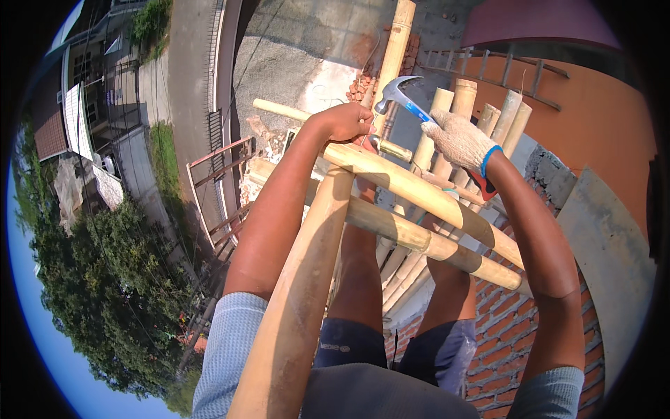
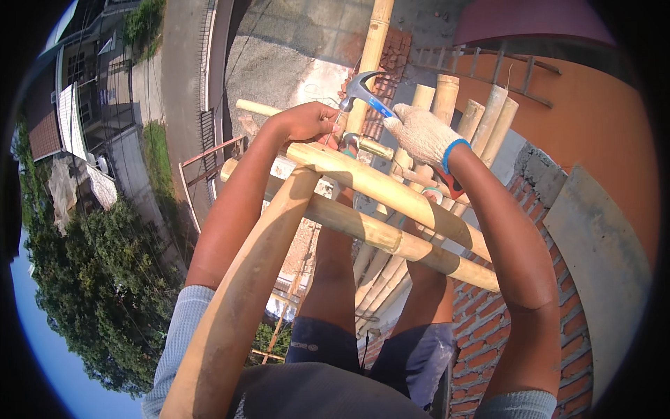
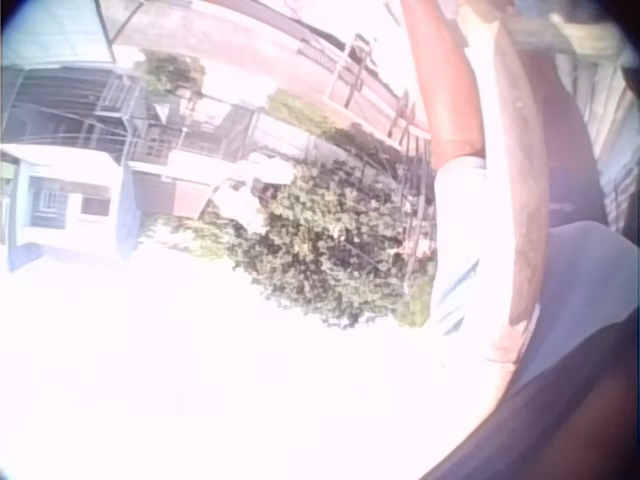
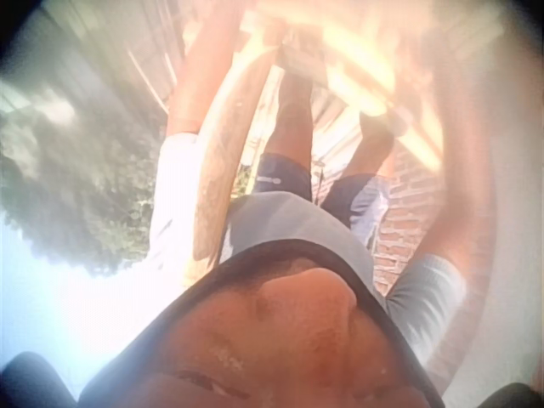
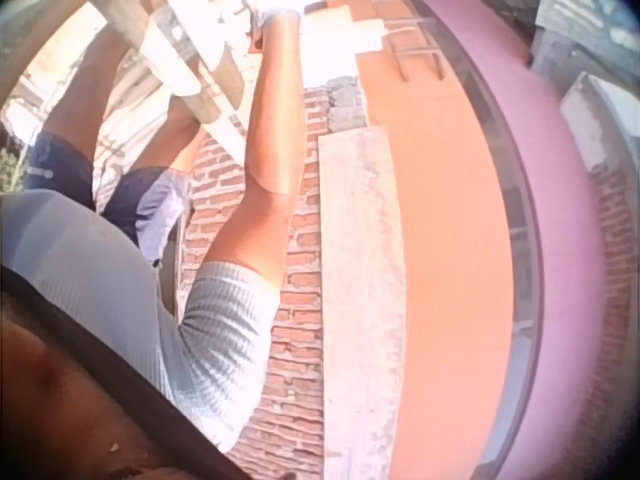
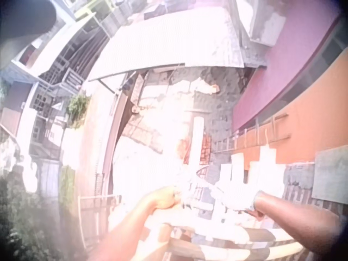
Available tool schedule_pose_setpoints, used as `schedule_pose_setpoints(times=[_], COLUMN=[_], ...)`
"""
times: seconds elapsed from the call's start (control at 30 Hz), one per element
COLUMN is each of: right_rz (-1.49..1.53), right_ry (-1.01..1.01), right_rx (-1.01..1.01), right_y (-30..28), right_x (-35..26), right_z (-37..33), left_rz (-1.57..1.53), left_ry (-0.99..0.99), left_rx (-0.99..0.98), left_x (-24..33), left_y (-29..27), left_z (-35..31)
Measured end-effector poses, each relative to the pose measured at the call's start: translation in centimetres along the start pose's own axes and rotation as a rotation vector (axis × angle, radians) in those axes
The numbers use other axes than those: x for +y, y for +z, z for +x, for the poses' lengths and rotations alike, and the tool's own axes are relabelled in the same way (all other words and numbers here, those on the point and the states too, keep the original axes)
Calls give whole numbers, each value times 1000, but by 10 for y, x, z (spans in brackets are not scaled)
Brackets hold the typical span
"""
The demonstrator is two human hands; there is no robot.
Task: The person assembles a bamboo scaffolding structure on a rooftop. They position bamboo poles, secure them with wire, and use a hammer to drive nails into the joints. The person climbs the structure to reach higher sections and continues fastening components.
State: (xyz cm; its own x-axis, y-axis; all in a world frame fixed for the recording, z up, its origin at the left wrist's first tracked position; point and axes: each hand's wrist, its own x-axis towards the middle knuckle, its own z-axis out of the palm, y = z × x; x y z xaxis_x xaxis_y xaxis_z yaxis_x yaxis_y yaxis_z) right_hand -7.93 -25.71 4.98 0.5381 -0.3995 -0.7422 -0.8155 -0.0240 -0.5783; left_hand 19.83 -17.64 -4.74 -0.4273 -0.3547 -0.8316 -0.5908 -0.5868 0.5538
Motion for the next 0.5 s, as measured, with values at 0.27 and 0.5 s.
schedule_pose_setpoints(times=[0.27,0.5], right_rz=[316,638], right_ry=[146,208], right_rx=[87,103], right_y=[-15,2], right_x=[2,-3], right_z=[1,-4], left_rz=[-196,-201], left_ry=[16,-29], left_rx=[-17,-36], left_x=[6,14], left_y=[0,-2], left_z=[-8,-15])
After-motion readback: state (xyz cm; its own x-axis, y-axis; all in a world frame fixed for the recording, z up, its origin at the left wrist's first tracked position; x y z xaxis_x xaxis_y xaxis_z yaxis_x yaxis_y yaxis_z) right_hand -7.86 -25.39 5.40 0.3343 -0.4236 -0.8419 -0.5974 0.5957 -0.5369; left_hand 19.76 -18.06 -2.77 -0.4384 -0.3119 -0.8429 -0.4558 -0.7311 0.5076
